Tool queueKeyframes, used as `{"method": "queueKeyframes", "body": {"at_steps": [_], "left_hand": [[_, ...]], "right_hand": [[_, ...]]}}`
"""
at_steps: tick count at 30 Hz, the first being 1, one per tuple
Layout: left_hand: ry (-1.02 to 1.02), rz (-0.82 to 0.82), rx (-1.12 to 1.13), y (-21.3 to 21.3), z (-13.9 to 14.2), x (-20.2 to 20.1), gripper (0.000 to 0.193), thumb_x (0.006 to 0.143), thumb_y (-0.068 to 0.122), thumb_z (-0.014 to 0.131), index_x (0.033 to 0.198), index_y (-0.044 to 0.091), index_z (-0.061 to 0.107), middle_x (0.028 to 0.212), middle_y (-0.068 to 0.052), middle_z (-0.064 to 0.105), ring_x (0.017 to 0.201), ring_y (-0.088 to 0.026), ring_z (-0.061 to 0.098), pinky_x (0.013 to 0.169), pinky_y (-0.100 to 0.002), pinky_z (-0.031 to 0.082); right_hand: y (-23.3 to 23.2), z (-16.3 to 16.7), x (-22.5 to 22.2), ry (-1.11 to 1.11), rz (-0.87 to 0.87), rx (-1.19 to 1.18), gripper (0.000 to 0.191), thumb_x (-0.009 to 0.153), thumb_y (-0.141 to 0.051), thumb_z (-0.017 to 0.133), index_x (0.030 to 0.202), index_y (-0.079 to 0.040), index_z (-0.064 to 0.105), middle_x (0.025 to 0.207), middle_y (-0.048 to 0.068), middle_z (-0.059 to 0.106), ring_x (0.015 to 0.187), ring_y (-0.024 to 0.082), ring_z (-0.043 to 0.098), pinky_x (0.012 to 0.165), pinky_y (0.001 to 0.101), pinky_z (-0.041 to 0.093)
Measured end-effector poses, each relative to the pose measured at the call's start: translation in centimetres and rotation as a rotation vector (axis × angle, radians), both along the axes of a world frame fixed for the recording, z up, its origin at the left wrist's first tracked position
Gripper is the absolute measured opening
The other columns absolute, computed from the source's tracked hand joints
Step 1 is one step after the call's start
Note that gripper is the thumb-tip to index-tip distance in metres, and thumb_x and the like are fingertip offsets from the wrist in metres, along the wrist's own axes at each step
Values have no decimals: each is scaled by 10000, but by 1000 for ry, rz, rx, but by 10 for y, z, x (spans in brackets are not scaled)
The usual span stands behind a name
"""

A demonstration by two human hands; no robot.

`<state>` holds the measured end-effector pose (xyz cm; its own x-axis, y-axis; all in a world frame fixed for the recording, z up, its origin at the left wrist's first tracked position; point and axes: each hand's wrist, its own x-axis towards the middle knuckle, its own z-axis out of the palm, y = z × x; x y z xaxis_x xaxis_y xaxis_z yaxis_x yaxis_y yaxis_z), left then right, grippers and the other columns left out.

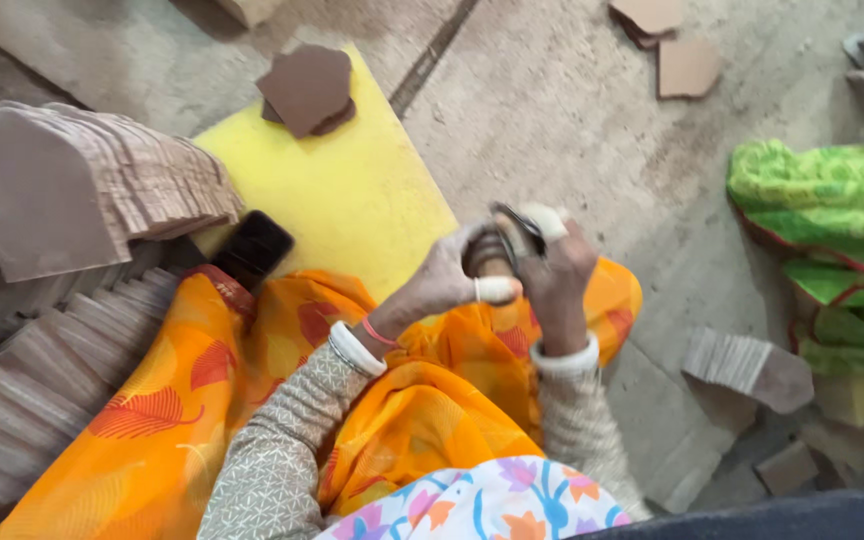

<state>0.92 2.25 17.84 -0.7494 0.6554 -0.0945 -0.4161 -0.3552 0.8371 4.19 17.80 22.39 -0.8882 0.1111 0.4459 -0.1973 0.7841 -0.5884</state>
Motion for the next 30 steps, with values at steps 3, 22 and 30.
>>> {"method": "queueKeyframes", "body": {"at_steps": [3, 22, 30], "left_hand": [[1, 91, -18, -3, -3, -4, 697, 765, 93, 885, 1365, 2, 543, 1262, -67, 659, 1185, -143, 644, 1024, -314, 551], [-393, 344, 341, -18, 7, -32, 571, 834, 201, 843, 1309, 65, 557, 1241, -66, 662, 1157, -183, 662, 1025, -414, 559], [-66, 122, 78, -30, 20, -27, 617, 796, 140, 875, 1318, 11, 574, 1238, -66, 666, 1156, -141, 650, 1035, -317, 538]], "right_hand": [[3, -4, -16, 23, -14, 11, 225, 931, -150, 841, 1076, -26, 723, 910, 126, 695, 756, 234, 686, 650, 345, 534], [-26, -14, 7, 19, -248, -545, 151, 1014, -117, 765, 1096, -16, 689, 950, 33, 731, 790, 82, 652, 697, 260, 541], [-9, 30, -44, 80, -5, 79, 178, 985, -106, 823, 1106, -30, 716, 933, 135, 703, 774, 228, 674, 687, 338, 531]]}}
